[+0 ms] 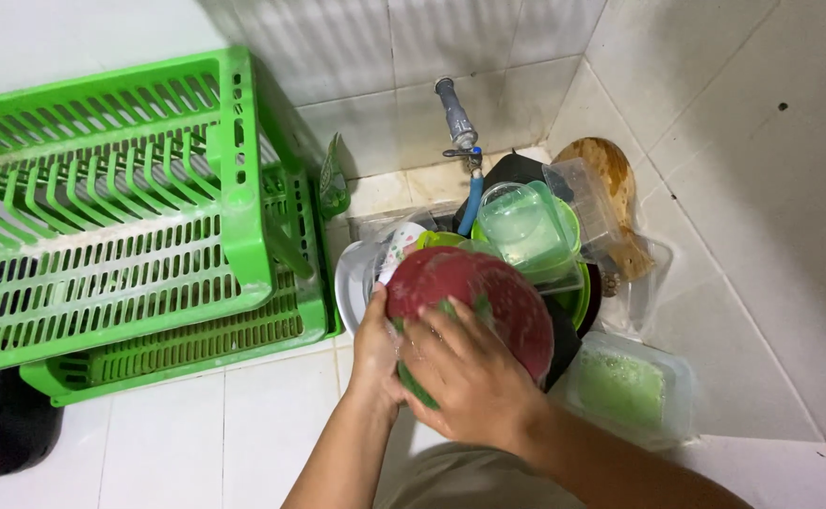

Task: Washing various plastic containers, bowls, and a mug in a sink using a sponge and soap.

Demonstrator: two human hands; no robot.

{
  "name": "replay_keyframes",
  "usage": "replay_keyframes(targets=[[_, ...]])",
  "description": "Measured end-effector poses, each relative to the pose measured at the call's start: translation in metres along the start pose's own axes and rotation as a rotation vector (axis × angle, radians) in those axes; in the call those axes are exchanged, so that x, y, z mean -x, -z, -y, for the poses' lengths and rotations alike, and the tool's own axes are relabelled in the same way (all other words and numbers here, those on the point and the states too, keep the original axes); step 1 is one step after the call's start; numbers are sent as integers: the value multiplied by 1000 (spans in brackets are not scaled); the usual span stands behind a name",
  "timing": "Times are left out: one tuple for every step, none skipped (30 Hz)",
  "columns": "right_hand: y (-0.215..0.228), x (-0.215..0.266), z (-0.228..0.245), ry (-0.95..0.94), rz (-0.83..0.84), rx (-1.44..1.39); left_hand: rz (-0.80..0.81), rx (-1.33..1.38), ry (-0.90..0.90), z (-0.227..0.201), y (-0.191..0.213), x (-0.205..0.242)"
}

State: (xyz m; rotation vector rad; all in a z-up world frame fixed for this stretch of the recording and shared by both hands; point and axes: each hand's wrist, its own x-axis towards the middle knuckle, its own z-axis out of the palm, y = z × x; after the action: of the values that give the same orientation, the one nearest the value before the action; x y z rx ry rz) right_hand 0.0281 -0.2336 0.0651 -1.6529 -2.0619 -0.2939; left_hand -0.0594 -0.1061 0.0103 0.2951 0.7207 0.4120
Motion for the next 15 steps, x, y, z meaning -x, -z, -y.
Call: replay_keyframes(targets=[[-1, 13, -2, -1, 1, 1, 0, 0, 2, -4, -4, 3], [-3, 26, -3, 50, -34, 26, -56, -23, -23, -9, -7, 6], [-4, 39, -4, 102, -70, 51, -112, -46, -47, -13, -11, 8], [-12, 51, -12, 99, -72, 54, -109, -49, -46, -13, -7, 5], [-19, 63, -21, 61, -153, 29, -79, -19, -62, -12, -2, 1], [-26, 76, -29, 22, -234, 2, -49, 12, -78, -12, 2, -2], [-36, 85, -39, 19, -235, 4, -48, 10, -76, -13, 1, 1], [-46, 94, -49, -92, -335, -120, -62, 9, -62, -14, -1, 3], [-56, 103, -60, -202, -435, -245, -76, 9, -49, -16, -2, 6], [-54, 104, -66, -205, -438, -243, -74, 5, -47, -15, 0, 5], [-51, 105, -71, -331, -467, -365, -30, -12, -46, -14, 2, 4], [-49, 106, -77, -457, -494, -487, 15, -29, -45, -13, 5, 3], [-43, 102, -82, -459, -497, -485, 16, -32, -43, -11, 7, 5], [-37, 96, -89, -592, -485, -542, 49, -60, -14, -10, 7, 5], [-30, 90, -95, -724, -470, -599, 82, -88, 15, -10, 8, 6]])
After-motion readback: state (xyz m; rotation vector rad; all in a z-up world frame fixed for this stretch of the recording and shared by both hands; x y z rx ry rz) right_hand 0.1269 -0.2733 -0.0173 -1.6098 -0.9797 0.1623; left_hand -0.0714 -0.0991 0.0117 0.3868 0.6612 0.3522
